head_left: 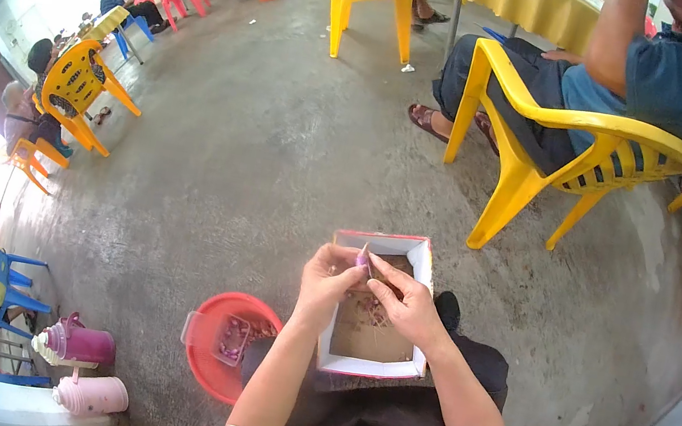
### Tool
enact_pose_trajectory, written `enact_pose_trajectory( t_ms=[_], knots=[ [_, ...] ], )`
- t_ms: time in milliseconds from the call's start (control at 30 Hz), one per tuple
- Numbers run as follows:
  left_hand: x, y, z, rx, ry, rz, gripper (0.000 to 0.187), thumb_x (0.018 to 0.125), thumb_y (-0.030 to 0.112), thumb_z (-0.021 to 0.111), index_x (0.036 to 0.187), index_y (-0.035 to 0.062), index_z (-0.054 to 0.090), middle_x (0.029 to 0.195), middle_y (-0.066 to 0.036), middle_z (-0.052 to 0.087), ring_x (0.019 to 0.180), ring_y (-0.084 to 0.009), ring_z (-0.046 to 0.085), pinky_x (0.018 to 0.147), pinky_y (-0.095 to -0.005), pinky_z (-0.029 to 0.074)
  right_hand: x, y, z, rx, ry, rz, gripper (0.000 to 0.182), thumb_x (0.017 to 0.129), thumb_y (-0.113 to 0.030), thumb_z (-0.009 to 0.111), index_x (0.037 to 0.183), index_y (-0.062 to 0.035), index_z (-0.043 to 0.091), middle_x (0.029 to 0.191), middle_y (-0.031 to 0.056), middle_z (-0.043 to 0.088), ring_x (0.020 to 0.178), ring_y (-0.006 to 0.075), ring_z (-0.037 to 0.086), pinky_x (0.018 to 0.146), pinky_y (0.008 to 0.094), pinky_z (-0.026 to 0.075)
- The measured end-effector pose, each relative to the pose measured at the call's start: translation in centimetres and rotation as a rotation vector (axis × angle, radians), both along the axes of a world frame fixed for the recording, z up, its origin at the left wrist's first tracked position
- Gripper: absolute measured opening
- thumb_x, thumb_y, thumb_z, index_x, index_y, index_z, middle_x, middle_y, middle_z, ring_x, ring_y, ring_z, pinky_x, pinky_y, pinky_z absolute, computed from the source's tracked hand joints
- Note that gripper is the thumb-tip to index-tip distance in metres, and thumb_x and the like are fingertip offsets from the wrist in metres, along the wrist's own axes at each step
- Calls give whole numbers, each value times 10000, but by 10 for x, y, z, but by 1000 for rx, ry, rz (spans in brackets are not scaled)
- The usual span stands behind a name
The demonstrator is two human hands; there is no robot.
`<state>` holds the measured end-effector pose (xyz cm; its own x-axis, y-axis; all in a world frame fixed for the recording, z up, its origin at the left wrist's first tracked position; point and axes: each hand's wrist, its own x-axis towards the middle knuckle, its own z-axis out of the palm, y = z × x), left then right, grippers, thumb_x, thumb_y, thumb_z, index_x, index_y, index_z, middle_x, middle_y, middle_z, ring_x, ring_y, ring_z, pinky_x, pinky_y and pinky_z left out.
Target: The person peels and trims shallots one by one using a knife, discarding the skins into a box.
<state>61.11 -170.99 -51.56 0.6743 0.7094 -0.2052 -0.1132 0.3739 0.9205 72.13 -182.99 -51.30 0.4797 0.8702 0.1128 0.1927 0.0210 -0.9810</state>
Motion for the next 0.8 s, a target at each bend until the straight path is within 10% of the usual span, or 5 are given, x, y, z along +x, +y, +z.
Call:
enact_pose_trajectory(
  t_ms=[267,333,400,467,800],
  knots=[
    [4,-6,-1,-2,-72,-14,186,801,72,704,957,33,610,857,-59,654,731,-105,619,642,-250,517,-1,5,-9,68,-24,-34,373,924,-163,582,1261,-10,546,1208,128,618,1048,199,612,905,304,465],
    [0,-4,11,-11,58,-80,164,830,113,685,967,52,620,897,-61,648,752,-122,631,663,-272,532,-10,1,19,70,611,20,322,957,-167,529,1239,-19,581,1072,58,652,984,121,592,861,264,477],
    [-1,0,-14,-165,-128,-134,180,838,132,681,1001,93,614,932,-10,637,850,-103,625,654,-248,524,0,-10,25,-108,729,2,299,952,-205,533,1190,-41,608,691,-50,522,525,32,459,427,186,350],
    [-2,5,-24,-228,-160,-224,214,843,130,677,1039,99,596,986,-3,629,890,-95,622,654,-212,511,2,-10,17,-137,731,-69,276,949,-209,533,1169,-59,607,615,-72,418,445,23,354,372,186,260],
    [-3,6,-38,-255,-211,-237,255,862,155,644,1082,44,579,931,-2,612,689,-29,548,556,-163,454,8,-11,0,-120,-194,77,479,879,-28,543,1353,-60,480,669,-23,419,566,60,355,514,223,303]
  ],
)
